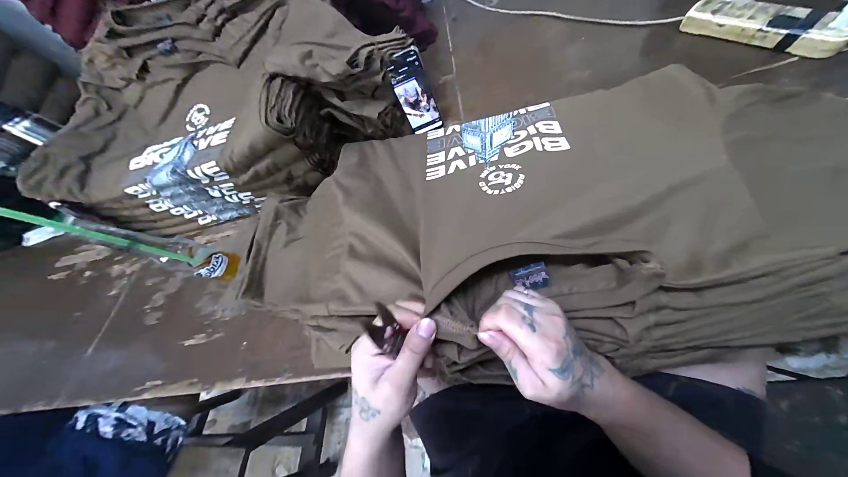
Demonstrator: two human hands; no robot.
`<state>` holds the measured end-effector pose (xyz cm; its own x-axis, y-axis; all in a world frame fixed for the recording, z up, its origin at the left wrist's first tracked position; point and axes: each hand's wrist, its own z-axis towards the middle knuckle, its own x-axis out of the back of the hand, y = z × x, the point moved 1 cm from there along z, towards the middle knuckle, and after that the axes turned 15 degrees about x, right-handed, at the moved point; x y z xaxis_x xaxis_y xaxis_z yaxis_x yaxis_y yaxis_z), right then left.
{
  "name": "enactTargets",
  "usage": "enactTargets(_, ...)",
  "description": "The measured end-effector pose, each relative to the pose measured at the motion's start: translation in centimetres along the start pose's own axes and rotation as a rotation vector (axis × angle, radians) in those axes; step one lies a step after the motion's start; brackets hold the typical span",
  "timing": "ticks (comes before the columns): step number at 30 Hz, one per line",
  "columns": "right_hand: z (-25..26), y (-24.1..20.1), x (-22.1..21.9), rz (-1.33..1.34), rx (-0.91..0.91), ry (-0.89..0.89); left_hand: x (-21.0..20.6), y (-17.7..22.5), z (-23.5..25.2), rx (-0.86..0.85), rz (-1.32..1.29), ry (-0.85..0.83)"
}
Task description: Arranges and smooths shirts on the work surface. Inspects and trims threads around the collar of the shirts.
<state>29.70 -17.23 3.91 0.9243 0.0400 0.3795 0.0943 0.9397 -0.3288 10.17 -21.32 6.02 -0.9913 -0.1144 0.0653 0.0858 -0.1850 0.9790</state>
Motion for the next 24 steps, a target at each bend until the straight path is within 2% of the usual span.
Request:
enactTargets(2,-0.5,0.0,0.2,0.041,0.024,0.003,1.2,1.3,0.0,-0.035,0.519,0.032)
enactTargets(4,-1.0,0.1,0.5,0.101,0.023,0.013,2.1,3.2,0.0,-0.071,0.896,-0.011)
enactTargets(9,-1.2,0.2,0.8,0.22,-0.009,0.062,2.0,7.8,-0.6,-0.347,1.277,-0.134)
enactTargets(11,-1.2,0.2,0.8,0.237,-0.011,0.091,1.4,8.5,-0.7,-0.391,1.375,-0.154)
enactTargets(14,-1.3,0.3,0.9,0.255,0.024,0.09,0.9,7.9,-0.4,-0.431,1.404,-0.171)
enactTargets(17,-1.6,0.3,1.1,0.31,0.084,0.059,1.9,7.0,-0.1,-0.399,1.235,-0.114)
enactTargets(19,-1.5,0.1,1.3,0.354,0.099,0.064,3.2,6.0,0.2,-0.297,1.006,-0.035)
enactTargets(21,-0.6,-0.1,1.4,0.288,0.061,0.09,4.1,3.8,0.6,-0.166,0.849,0.057)
enactTargets(24,1.7,-0.6,1.0,0.05,-0.052,-0.083,4.3,0.6,1.3,-0.028,0.867,0.088)
